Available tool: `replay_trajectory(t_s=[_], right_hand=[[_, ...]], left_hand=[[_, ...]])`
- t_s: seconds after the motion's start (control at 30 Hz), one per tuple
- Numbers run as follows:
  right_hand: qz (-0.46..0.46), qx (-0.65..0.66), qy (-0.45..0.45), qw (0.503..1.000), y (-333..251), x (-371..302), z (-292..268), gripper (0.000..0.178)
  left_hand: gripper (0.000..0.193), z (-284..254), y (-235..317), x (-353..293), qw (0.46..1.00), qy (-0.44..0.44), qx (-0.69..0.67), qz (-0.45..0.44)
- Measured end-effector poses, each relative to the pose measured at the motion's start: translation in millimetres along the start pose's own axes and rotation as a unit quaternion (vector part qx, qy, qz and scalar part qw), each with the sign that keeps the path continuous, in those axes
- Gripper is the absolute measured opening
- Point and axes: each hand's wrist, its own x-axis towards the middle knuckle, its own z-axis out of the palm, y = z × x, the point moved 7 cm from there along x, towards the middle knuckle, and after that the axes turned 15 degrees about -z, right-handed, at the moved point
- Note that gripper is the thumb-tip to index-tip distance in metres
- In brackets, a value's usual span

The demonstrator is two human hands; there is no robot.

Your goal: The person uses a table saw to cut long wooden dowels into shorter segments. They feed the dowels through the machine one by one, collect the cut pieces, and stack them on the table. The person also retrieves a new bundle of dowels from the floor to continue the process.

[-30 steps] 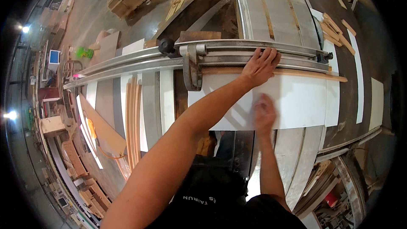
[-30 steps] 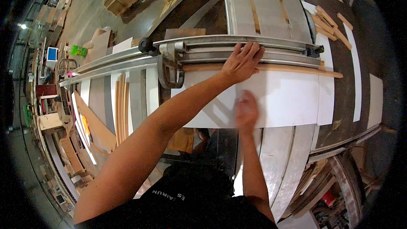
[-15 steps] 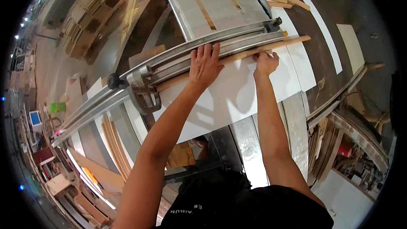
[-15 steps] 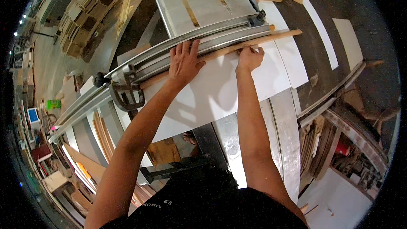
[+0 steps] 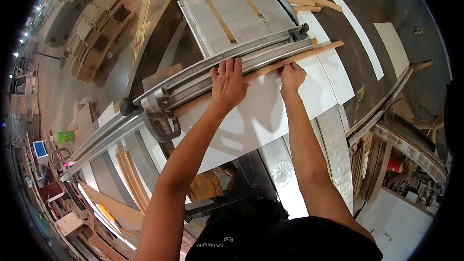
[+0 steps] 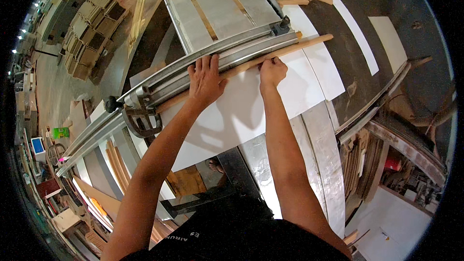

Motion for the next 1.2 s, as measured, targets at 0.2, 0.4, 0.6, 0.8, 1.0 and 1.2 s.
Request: replay_trajectory(t_s=[0.2,0.4,0.6,0.8,1.0,1.2], right_hand=[[0.025,0.000,-0.041,0.999,-1.9,0.4,-7.0,0.018],[0.036,-0.007,0.004,0.999,0.8,28.8,-22.2,0.026],[0.055,-0.058,0.008,0.997,0.3,23.7,-11.5,0.017],[-0.049,-0.169,-0.001,0.984,27.3,36.8,-11.3,0.027],[-0.070,-0.217,-0.025,0.973,16.3,38.7,-4.0,0.025],[-0.095,-0.249,-0.025,0.963,2.2,36.4,-9.9,0.027]], left_hand=[[0.076,14.3,0.7,5.2,0.999,0.038,0.011,-0.010],[0.077,18.5,3.4,3.4,0.999,0.040,0.019,-0.005],[0.081,18.1,-3.4,4.4,0.999,0.039,0.028,-0.003],[0.080,20.9,7.7,8.0,0.998,0.052,0.037,0.000],[0.079,29.2,4.2,11.0,0.998,0.053,0.042,0.000],[0.080,25.3,9.1,11.9,0.997,0.053,0.056,0.002]])
